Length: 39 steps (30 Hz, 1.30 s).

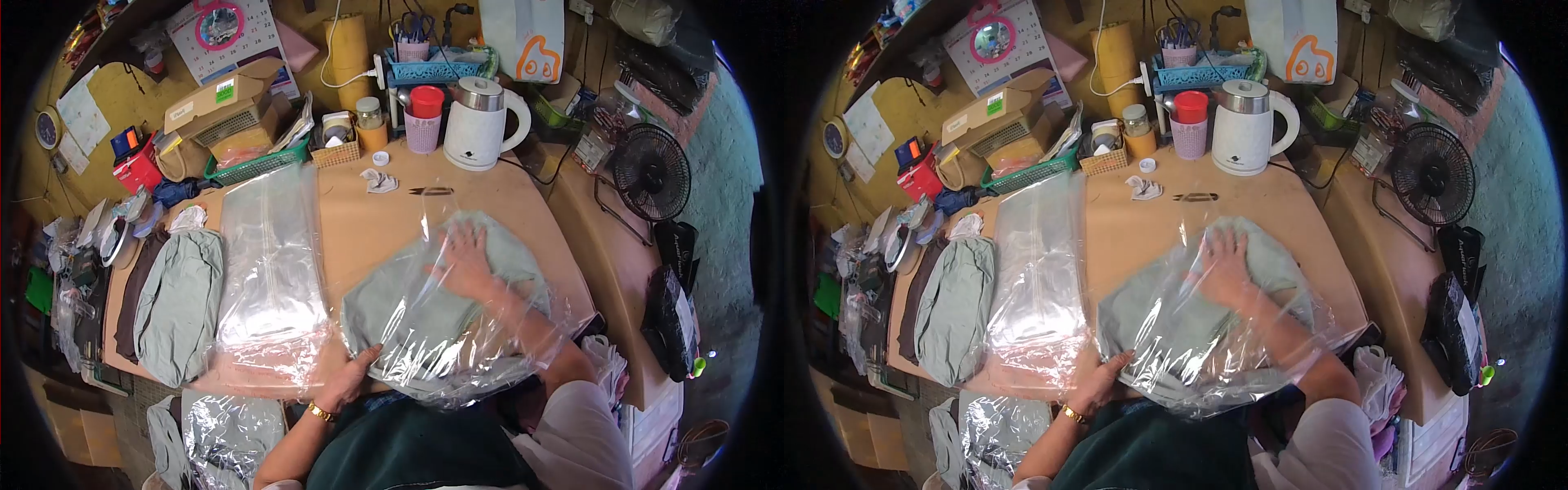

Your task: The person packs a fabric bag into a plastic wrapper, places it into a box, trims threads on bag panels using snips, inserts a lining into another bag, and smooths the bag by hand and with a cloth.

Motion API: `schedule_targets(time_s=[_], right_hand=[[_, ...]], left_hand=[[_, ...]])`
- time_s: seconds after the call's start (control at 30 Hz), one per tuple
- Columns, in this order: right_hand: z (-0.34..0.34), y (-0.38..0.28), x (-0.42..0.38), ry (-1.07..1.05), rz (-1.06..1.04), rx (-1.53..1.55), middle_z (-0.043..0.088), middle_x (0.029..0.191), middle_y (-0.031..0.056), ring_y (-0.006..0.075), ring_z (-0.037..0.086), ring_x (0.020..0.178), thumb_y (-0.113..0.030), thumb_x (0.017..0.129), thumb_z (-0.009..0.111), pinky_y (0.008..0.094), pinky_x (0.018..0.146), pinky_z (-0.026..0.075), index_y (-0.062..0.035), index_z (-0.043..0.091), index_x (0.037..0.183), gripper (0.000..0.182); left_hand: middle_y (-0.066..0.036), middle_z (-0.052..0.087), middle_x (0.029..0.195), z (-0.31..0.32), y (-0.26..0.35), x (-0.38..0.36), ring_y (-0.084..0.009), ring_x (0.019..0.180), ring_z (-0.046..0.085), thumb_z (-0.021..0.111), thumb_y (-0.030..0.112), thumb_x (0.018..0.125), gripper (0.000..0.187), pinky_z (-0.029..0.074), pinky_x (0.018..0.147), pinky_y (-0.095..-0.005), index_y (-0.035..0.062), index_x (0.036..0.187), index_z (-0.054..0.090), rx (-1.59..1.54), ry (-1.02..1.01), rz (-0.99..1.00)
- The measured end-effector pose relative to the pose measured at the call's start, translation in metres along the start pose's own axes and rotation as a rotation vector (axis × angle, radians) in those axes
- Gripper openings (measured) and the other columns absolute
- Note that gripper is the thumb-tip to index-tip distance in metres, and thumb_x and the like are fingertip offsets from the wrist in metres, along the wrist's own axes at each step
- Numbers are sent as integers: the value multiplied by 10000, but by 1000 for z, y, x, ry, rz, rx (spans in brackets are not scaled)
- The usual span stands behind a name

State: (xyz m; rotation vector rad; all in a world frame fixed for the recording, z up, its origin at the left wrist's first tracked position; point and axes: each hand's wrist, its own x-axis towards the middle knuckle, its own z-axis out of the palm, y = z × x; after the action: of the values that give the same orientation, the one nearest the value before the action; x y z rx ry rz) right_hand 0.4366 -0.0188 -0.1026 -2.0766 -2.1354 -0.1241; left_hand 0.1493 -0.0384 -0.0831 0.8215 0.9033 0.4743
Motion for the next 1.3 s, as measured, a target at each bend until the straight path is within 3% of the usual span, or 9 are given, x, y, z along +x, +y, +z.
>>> schedule_targets(time_s=[0.17,0.27,0.33,0.43,0.6,0.77,0.97,1.13,1.3], right_hand=[[-18,-4,27,-257,-127,226,365,1480,238,427,316,1376,-581,871,547,651,1097,170,-82,497,1373,709],[-12,8,38,81,48,-68,317,1508,239,443,270,1395,-578,867,551,608,1123,173,-89,467,1392,723],[-28,-1,44,-196,-202,82,267,1521,264,437,218,1420,-561,877,549,570,1147,155,-64,427,1407,736],[20,15,65,24,-98,649,219,1531,284,472,208,1413,-502,899,547,611,1139,144,31,401,1371,727],[26,27,70,121,245,129,258,1501,312,425,187,1434,-496,890,542,608,1131,141,6,376,1413,744],[16,53,83,14,427,73,275,1500,303,422,195,1432,-496,889,537,614,1117,158,4,355,1422,753],[16,58,105,208,-216,534,333,1478,245,429,323,1357,-397,883,624,530,1112,245,2,369,1408,707],[-8,20,101,-268,83,186,268,1519,259,439,256,1404,-442,861,652,542,1148,186,-39,334,1452,783],[1,-12,79,-277,-122,54,164,1573,223,414,126,1458,-620,858,552,639,1141,67,-64,297,1491,880]], left_hand=[[-154,612,1187,1,-13,4,-239,1045,637,644,82,913,479,550,893,-365,-17,1335,438,24,-7,-90],[-144,601,1220,-9,-15,-2,-233,1076,618,673,86,900,508,537,900,-362,-16,1338,438,-154,-90,-221],[-140,607,1215,-18,-26,-5,-243,1068,623,684,89,894,512,540,893,-373,-13,1334,444,-71,-42,-224],[-124,619,1202,-6,-21,-19,-251,1061,630,706,101,883,521,545,884,-388,3,1329,457,-21,18,-159],[-84,625,1211,-5,3,-15,-223,1044,645,700,165,900,512,566,860,-394,65,1344,464,-57,29,-190],[-115,709,917,5,-7,17,-179,767,705,636,225,953,279,593,654,-283,-54,958,655,-43,-55,-84],[-171,710,858,1,-2,-10,-211,670,707,621,251,961,312,593,616,-287,-45,877,672,161,-126,-217],[-148,709,867,-31,-22,-27,-243,714,710,599,276,972,342,596,636,-286,-62,962,651,-217,30,-135],[-116,585,1262,-33,-16,-23,-229,1120,603,599,280,971,471,525,938,-366,-8,1320,467,-117,40,-145]])
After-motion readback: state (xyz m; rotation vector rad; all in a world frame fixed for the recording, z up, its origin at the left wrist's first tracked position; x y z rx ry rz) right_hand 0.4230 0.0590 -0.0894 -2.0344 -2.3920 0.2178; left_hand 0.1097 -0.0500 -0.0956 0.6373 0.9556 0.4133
